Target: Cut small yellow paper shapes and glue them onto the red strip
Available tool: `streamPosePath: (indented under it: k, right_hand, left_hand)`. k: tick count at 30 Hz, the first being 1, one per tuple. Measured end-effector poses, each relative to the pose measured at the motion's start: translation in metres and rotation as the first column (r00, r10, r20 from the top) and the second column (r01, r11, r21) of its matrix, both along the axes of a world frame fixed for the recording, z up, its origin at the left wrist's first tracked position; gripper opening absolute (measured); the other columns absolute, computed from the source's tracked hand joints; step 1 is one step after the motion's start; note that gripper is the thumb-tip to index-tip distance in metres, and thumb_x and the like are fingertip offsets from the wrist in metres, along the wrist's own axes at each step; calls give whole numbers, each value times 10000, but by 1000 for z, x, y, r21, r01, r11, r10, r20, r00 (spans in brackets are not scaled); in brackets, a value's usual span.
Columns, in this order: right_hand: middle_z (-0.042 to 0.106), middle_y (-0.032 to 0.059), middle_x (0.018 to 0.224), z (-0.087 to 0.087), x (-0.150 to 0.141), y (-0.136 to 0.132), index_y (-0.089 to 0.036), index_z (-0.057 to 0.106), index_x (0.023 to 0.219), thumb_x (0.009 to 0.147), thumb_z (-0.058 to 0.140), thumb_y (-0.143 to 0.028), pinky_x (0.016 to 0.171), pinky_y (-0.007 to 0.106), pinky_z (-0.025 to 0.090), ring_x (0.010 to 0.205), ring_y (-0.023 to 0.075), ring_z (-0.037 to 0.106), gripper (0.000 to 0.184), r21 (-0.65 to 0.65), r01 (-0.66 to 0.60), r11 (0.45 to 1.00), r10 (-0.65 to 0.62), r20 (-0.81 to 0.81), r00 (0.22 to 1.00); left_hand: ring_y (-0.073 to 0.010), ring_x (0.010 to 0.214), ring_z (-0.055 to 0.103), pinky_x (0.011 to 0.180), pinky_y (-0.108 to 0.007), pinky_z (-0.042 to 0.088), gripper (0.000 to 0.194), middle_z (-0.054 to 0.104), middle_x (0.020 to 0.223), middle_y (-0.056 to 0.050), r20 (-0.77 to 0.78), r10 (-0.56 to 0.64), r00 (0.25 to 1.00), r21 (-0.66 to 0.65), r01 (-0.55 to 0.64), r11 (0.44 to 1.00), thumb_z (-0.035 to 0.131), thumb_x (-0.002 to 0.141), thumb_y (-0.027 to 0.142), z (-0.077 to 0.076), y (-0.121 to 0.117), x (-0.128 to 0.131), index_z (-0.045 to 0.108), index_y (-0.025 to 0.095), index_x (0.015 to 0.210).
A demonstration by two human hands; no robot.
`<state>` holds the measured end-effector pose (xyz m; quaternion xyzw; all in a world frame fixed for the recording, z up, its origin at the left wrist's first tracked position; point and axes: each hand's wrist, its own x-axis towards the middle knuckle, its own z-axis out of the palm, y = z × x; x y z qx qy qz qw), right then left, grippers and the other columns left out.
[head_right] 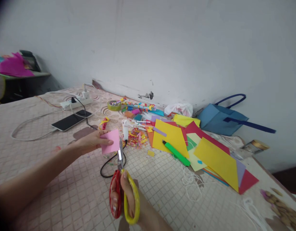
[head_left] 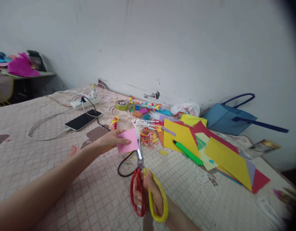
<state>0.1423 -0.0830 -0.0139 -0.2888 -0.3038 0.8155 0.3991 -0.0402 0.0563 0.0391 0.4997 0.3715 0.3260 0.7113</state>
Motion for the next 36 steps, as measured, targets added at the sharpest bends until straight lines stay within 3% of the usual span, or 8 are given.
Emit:
streamPosePath:
  k: [11,22,28,36]
  right_hand:
    - [409,-87,448,-5,-1,-1,-178,470,714,689,464,-756,336,156,290,325,48,359,578,-26,31,999,-31,0,1000]
    - [408,-86,449,-3,-5,-8,-177,480,714,702,449,-753,304,167,354,307,51,375,577,-68,57,996,-56,8,998]
    - [392,-94,416,-5,-10,-10,-178,469,690,668,487,-757,298,151,315,300,44,346,580,-115,84,990,-84,7,996]
    - [426,-76,431,0,-5,-5,-178,488,714,671,470,-767,313,167,337,327,62,379,590,-120,27,992,-33,-51,998]
  left_hand:
    - [-102,589,583,542,-190,419,259,650,698,-6,6,-44,999,23,44,999,783,598,217,-4,2,0,625,129,782]
    - [-112,611,592,543,-192,428,285,661,716,-8,12,-40,999,3,40,999,789,586,191,-3,3,-1,627,135,814]
    - [-106,627,599,566,-191,440,307,674,735,-4,-12,-40,999,-9,40,999,795,577,196,-3,3,-1,641,145,838]
    - [-121,638,599,581,-213,436,334,670,745,-8,-54,-59,997,33,61,998,794,568,224,-2,0,1,637,145,852]
